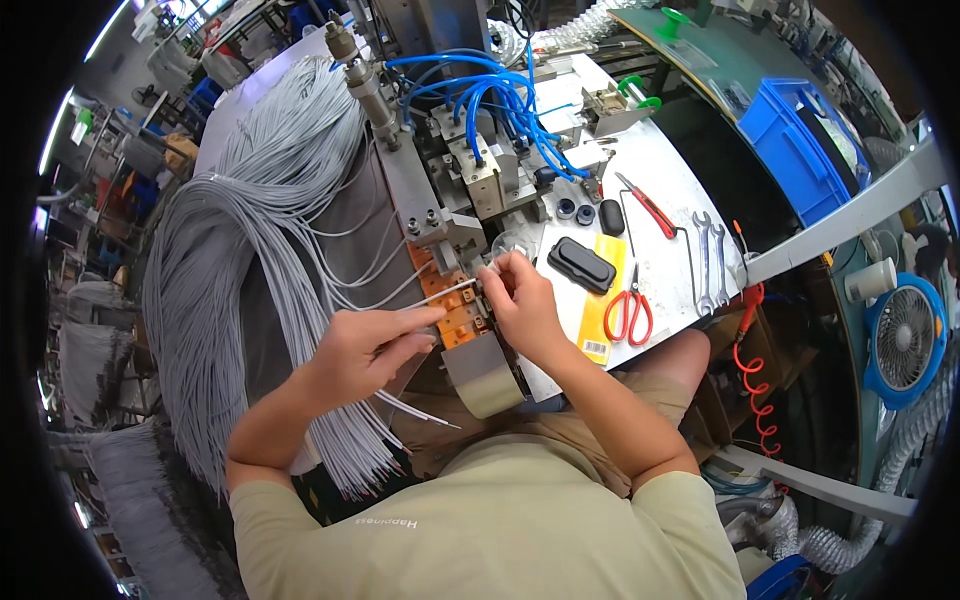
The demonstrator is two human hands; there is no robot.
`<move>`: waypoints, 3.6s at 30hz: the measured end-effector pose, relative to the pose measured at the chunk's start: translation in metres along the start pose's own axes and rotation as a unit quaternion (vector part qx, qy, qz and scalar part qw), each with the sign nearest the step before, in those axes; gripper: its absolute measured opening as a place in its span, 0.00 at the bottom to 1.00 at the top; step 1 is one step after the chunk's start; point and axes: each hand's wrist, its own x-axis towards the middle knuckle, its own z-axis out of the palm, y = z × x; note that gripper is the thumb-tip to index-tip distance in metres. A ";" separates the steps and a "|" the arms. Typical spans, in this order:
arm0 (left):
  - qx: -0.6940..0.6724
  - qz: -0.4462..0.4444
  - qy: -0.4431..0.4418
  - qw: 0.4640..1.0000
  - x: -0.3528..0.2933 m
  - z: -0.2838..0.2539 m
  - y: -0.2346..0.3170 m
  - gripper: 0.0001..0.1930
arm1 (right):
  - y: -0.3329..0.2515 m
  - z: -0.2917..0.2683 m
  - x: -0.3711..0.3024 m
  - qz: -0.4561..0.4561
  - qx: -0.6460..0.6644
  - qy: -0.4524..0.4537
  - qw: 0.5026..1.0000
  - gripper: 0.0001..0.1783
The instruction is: The person attaches small components onto the ends of wires from a bundle by hand and positions the wires into a machine fixture.
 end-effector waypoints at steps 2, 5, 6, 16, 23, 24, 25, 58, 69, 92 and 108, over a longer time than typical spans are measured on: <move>-0.020 -0.029 -0.042 0.998 0.000 0.001 -0.004 0.09 | 0.004 0.002 -0.001 -0.004 0.020 -0.016 1.000 0.08; 0.044 0.046 -0.020 0.998 0.000 0.009 -0.020 0.10 | 0.004 0.003 -0.002 -0.009 0.063 -0.041 0.997 0.09; 0.043 0.046 -0.021 0.998 0.000 0.011 -0.022 0.10 | 0.003 0.002 0.002 0.007 0.051 -0.051 0.997 0.09; 0.106 0.066 0.028 0.992 0.002 0.018 -0.028 0.12 | 0.012 0.004 0.003 0.061 0.054 -0.046 0.996 0.09; -0.036 -0.047 0.031 0.998 0.000 0.007 -0.018 0.11 | -0.025 -0.009 -0.029 0.004 0.027 -0.003 1.000 0.06; -0.062 -0.066 0.024 0.996 -0.001 0.005 -0.017 0.10 | -0.036 -0.012 -0.041 -0.028 0.000 -0.013 1.000 0.06; -0.089 -0.083 0.016 0.992 0.000 0.005 -0.018 0.10 | -0.046 -0.012 -0.049 -0.027 0.000 -0.010 1.000 0.06; -0.253 -0.160 -0.073 0.951 0.001 0.002 -0.017 0.06 | -0.047 0.002 -0.028 -0.253 -0.118 -0.127 0.952 0.07; 0.214 0.070 0.044 0.973 0.007 0.011 -0.037 0.05 | -0.012 0.004 -0.008 -0.124 -0.066 -0.053 0.989 0.08; 0.280 0.046 0.222 0.933 -0.009 -0.045 -0.050 0.12 | 0.006 -0.016 -0.003 0.074 0.121 0.010 0.990 0.08; -0.348 -0.490 0.296 0.743 -0.107 -0.034 -0.016 0.29 | -0.007 -0.039 -0.022 0.061 0.264 -0.068 0.960 0.05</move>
